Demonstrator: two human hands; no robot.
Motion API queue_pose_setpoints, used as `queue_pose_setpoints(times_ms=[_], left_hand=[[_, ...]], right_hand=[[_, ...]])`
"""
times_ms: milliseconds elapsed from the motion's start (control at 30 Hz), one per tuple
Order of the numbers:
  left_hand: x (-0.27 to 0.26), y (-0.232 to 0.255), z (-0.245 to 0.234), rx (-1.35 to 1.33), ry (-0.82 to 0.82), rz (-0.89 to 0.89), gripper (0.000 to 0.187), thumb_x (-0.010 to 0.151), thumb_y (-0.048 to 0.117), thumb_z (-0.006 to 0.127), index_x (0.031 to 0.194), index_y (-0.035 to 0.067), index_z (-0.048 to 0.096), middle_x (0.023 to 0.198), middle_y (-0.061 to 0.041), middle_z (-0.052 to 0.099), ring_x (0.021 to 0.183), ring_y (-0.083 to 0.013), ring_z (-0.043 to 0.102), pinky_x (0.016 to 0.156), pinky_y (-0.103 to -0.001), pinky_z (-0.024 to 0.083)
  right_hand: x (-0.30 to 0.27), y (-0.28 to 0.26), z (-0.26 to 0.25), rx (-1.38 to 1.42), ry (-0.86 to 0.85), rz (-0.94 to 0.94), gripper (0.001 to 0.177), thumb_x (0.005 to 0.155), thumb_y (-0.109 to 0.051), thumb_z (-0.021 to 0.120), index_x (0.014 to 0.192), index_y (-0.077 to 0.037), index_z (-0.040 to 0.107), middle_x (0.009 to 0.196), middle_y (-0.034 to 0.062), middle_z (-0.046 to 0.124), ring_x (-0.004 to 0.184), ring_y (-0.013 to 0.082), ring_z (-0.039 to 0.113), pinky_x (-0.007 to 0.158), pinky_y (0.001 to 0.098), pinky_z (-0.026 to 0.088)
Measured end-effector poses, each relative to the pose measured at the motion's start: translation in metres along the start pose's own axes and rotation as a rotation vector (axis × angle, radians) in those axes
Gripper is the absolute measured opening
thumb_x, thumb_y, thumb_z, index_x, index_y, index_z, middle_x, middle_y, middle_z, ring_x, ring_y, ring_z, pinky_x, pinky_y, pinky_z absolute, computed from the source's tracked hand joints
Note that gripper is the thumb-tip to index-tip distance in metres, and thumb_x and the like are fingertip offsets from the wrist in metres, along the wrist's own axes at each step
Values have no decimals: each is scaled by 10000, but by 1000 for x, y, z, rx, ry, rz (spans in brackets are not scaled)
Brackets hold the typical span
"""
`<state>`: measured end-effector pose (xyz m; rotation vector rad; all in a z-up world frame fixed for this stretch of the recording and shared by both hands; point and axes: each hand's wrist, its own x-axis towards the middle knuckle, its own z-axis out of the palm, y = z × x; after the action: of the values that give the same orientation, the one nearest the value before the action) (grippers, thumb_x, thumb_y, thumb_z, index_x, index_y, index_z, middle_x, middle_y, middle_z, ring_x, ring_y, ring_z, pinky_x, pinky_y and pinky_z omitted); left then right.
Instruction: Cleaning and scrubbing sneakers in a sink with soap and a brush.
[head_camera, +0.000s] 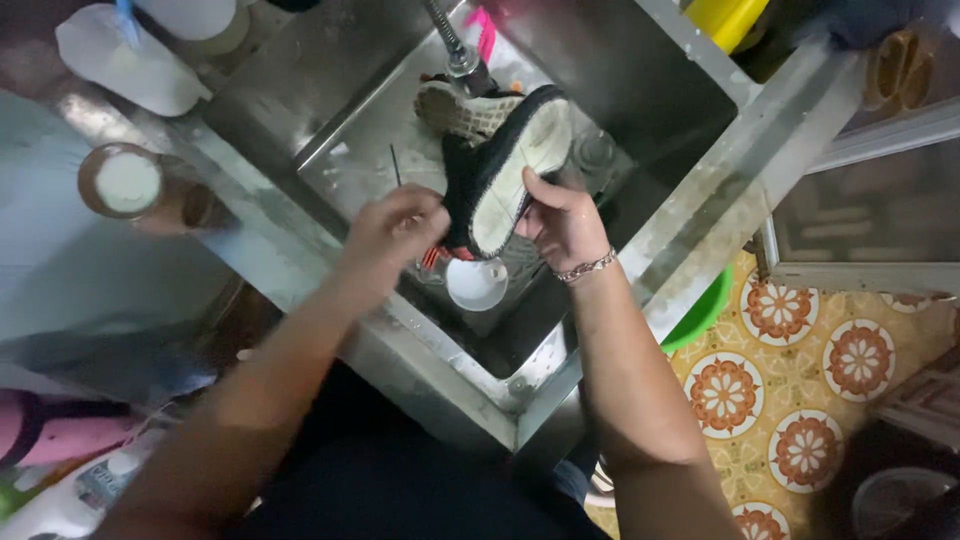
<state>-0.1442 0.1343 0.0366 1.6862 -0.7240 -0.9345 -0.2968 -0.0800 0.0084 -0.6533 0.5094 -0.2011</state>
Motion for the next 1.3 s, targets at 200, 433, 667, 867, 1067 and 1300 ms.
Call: queue_pose_setpoints(times_ms=[200,433,667,867,1067,1300], left_hand=[[-39,56,5,-589,-135,-53,353,936,161,708,1255,34,620,1093,-67,691,955,-113,694,843,-264,586],[-80,88,-24,309,-102,85,299,804,168,774,1036,52,626,865,-104,687,806,-249,686,683,-382,537],[-137,60,-30,985,-332,353,181,674,52,675,853,35,661,809,-146,678,837,-352,669,787,-476,525],[-165,59,-39,987,-258,217,297,767,291,737,841,4,713,846,-175,683,863,-370,661,774,-484,531],[-168,56,-35,857,48,59,396,936,384,687,894,-10,706,812,-211,682,779,-389,679,709,-494,539],[-160,16,-21,425,131,53,216,903,172,698,962,-35,685,853,-202,718,820,-352,724,708,-419,553]], right_hand=[[9,40,-21,-85,-151,45,405,1102,-282,674,1359,23,603,1073,120,707,881,204,697,778,327,566],[50,67,-43,-944,-44,-81,484,1067,-367,448,1253,2,699,1038,153,773,925,246,765,829,361,624],[100,165,-146,-2205,98,248,308,911,-258,673,1151,-83,753,1234,200,698,1159,370,675,962,456,549],[19,97,-47,-2163,370,115,329,814,-190,724,1101,-28,732,1103,231,729,1021,374,721,862,456,580],[-84,57,5,-1698,569,-257,283,833,-221,751,1079,-94,808,997,201,762,935,318,737,869,423,578],[-145,61,8,-336,586,-418,312,915,-54,662,1212,42,675,1075,120,735,913,230,727,830,346,589]])
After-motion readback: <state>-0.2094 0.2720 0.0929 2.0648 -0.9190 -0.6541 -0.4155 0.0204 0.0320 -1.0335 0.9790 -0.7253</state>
